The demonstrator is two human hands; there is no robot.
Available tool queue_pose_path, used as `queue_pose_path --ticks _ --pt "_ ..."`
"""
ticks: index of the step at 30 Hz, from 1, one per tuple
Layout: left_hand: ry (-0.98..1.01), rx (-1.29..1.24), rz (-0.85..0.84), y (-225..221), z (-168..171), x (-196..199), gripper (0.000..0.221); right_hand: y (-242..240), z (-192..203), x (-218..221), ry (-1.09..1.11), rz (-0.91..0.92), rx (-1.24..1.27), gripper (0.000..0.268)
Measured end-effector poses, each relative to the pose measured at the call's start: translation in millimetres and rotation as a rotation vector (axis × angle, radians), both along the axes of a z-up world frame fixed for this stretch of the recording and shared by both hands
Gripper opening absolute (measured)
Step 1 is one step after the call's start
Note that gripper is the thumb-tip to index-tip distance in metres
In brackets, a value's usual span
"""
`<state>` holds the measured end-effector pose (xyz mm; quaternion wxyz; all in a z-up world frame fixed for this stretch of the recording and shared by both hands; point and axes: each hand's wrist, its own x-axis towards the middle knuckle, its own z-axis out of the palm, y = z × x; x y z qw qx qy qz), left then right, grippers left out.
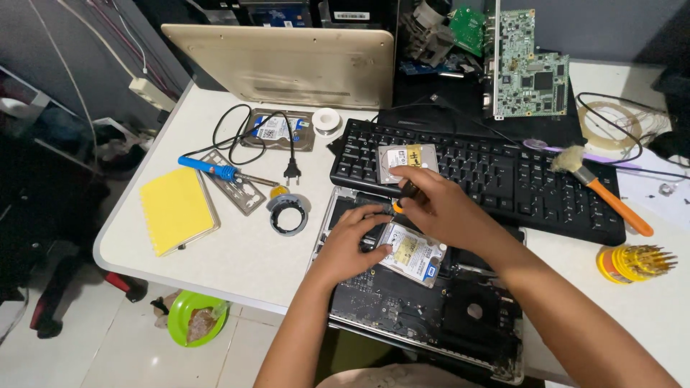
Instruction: Removing and repositioning a hard drive inside a laptop using a screwdriver
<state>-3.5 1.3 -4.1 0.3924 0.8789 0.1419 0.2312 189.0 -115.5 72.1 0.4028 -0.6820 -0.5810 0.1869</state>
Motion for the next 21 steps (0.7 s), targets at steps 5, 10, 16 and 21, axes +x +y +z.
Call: queue_pose_path --ticks 5,10,16,21 --pt "0.005 0.027 -0.010 5 -2 1 0.053 5 3 10 -0.126 0.018 0.026 0.041" --pt "0.014 0.025 -0.020 2 -3 1 0.053 12 -8 4 -0.473 -0.068 0.082 0.029" --pt "0.022 0.004 -0.018 2 -1 -1 0.050 19 4 -14 -0.624 -0.066 -0.001 0.040" --pt "0.026 0.040 -0.016 4 -5 0 0.053 26 -8 0 -0.182 0.122 -0.036 0.015"
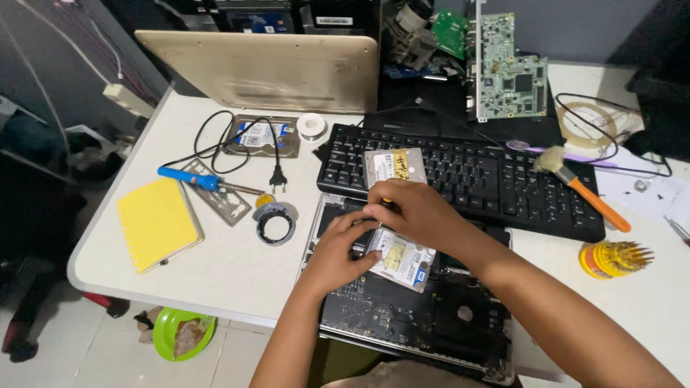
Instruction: Removing and repositioning a hard drive inside a laptop using a screwdriver
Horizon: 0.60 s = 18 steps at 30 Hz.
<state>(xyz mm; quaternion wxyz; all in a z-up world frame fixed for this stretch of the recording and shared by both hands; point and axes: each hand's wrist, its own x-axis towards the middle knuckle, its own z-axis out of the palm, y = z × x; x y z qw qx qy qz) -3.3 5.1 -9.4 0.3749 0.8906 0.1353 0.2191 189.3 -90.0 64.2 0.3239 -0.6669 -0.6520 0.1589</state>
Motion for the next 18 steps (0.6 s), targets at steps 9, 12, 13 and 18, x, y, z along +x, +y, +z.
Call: queue_pose_path --ticks 9,12,13,18 --pt "-0.014 -0.004 -0.009 0 2 1 0.053 -10 28 -5 0.003 -0.031 -0.264 0.026" --pt "0.001 -0.012 0.000 1 -2 1 0.052 -7 12 -2 -0.066 -0.120 -0.157 0.026" --pt "0.005 -0.015 -0.002 1 -3 1 0.052 -6 7 -5 -0.063 -0.122 -0.161 0.026" --pt "-0.018 0.027 -0.023 2 -7 2 0.052 -5 -13 -15 -0.331 -0.244 0.281 0.029"
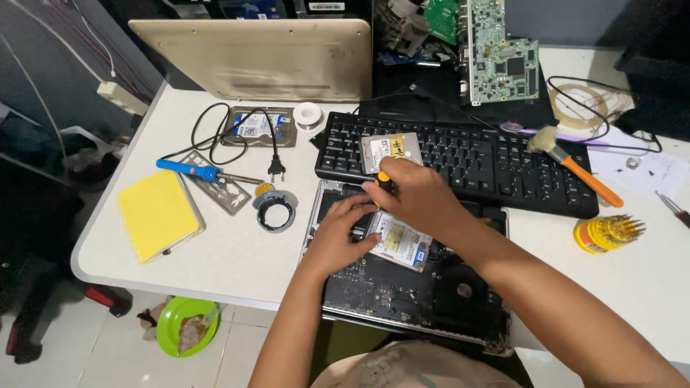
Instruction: Removing and repositioning a hard drive inside a laptop using a screwdriver
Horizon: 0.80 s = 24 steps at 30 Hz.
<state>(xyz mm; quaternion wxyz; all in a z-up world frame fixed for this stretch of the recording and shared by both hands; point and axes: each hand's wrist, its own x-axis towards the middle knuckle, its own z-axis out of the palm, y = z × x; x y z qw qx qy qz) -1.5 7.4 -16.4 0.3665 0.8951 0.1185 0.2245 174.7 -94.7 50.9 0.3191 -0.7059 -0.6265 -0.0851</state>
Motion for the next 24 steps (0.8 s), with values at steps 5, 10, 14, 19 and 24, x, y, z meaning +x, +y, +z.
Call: queue_pose_path --ticks 5,10,14,19,24 --pt "-0.010 0.001 0.015 -2 7 -1 0.051 -6 -7 -5 0.252 0.087 0.043 0.025" --pt "0.004 -0.019 0.011 -5 -1 -4 0.053 -17 2 6 0.422 0.152 -0.075 0.033" --pt "-0.001 -0.021 0.016 -1 4 -1 0.052 -20 46 10 0.483 0.243 -0.356 0.046" --pt "0.010 -0.032 0.013 -2 7 0 0.055 -10 47 19 0.321 0.189 -0.434 0.025" --pt "0.018 -0.026 0.001 -1 6 0 0.058 2 29 17 0.006 0.081 -0.307 0.035"
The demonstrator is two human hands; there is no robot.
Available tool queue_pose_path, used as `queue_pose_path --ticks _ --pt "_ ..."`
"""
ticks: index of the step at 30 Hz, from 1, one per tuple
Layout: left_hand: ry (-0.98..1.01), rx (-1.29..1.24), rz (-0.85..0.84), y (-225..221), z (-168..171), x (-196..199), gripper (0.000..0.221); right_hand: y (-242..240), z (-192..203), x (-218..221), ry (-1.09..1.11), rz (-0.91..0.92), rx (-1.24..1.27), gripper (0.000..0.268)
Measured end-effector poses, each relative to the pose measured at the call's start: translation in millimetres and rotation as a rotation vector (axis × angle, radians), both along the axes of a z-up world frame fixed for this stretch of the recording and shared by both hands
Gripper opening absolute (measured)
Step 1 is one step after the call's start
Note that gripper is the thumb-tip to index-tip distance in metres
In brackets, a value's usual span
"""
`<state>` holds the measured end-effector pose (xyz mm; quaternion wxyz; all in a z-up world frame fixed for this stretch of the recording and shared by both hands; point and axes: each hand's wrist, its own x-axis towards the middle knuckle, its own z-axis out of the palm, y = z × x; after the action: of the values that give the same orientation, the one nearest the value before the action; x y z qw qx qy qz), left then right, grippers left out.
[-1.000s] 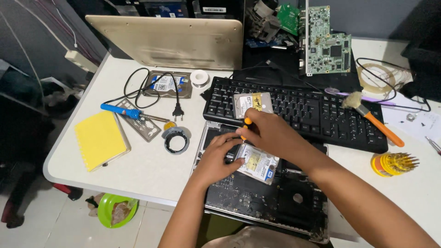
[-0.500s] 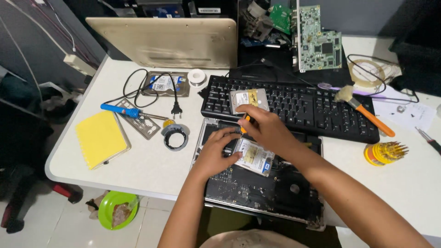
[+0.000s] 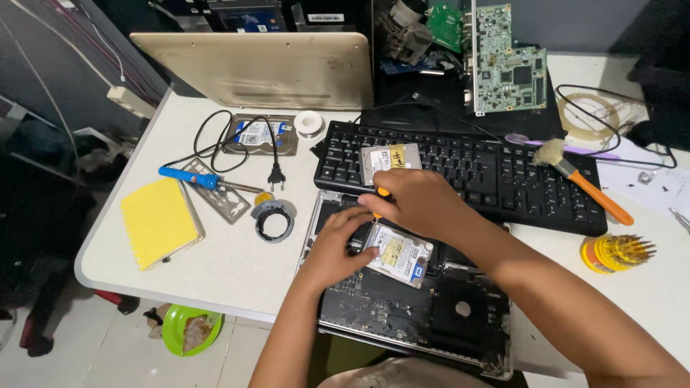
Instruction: Removing and repositioning a hard drive inside a laptop using a screwdriver
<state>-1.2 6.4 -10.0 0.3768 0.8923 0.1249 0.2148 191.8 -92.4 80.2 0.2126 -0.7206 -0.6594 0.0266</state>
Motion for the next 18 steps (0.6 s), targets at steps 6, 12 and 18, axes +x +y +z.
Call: queue_pose_path --ticks 6,12,18 --pt "-0.008 -0.002 0.016 0 1 1 0.058 8 -6 3 0.291 0.070 -0.041 0.024" --pt "-0.013 -0.025 0.024 -2 6 2 0.054 -10 47 -1 0.374 0.181 -0.327 0.052" --pt "-0.018 -0.025 0.014 -2 5 1 0.055 -6 15 9 0.198 0.091 -0.292 0.033"
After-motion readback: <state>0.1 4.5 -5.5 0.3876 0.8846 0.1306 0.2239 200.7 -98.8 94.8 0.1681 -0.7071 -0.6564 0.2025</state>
